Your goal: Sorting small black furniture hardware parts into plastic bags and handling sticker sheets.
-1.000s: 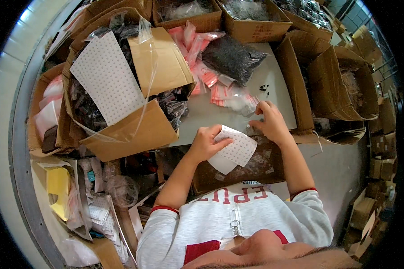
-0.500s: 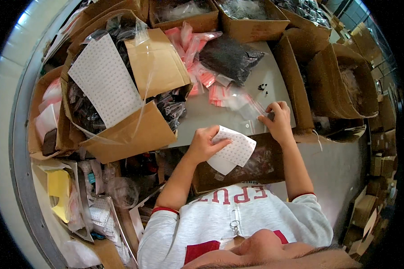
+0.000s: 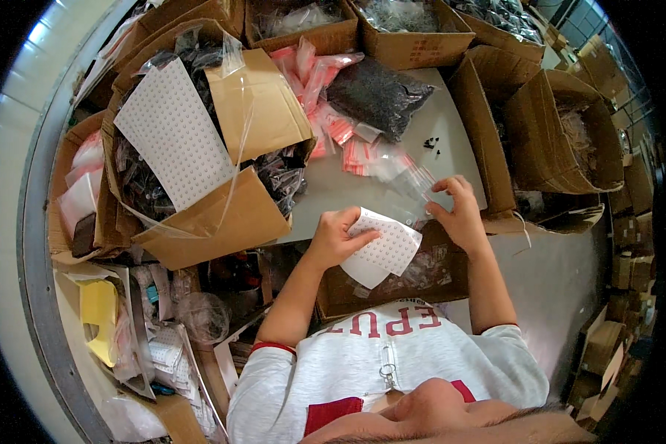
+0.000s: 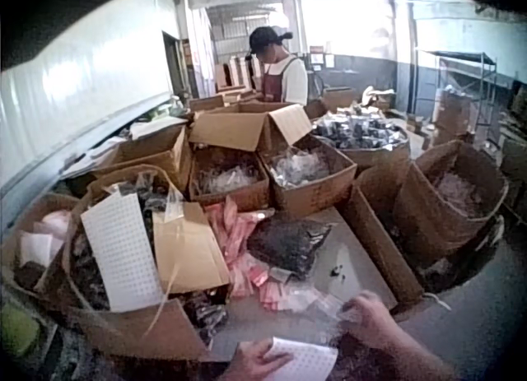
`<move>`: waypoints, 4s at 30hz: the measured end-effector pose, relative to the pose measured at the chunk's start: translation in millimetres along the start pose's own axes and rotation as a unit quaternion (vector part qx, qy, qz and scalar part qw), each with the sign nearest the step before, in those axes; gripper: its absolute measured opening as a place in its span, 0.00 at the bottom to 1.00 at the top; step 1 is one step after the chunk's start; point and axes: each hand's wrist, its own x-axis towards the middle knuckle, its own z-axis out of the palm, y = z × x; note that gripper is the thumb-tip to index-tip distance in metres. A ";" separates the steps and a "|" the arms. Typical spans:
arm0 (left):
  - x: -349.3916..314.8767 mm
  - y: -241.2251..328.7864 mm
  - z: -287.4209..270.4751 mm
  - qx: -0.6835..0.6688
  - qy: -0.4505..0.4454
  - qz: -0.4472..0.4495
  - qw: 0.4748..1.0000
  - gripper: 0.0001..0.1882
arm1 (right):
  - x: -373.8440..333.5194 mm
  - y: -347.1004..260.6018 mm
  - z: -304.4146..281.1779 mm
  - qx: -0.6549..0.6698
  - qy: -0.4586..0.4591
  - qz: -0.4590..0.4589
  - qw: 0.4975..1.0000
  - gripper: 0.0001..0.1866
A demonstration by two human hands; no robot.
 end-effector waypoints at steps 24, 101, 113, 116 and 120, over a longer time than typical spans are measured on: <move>-1.1 2.4 -1.9 -0.018 -0.016 -0.005 1.000 0.13 | 23.4 15.2 22.5 -0.188 0.034 0.030 0.981 0.10; 2.9 7.6 -2.5 -0.028 0.030 -0.034 0.999 0.12 | 19.1 -15.6 -2.5 0.123 -0.111 0.023 0.986 0.06; 0.9 5.7 -5.7 -0.053 0.027 -0.035 0.998 0.13 | 49.8 -10.8 12.0 -0.123 -0.049 0.009 0.991 0.18; 2.6 3.6 -5.3 -0.043 0.022 -0.016 0.999 0.13 | 47.2 -17.0 5.5 -0.086 -0.149 0.017 0.985 0.17; 3.6 5.8 -5.2 -0.045 0.018 -0.016 0.999 0.13 | 59.8 -14.0 19.1 -0.006 -0.155 -0.004 0.988 0.17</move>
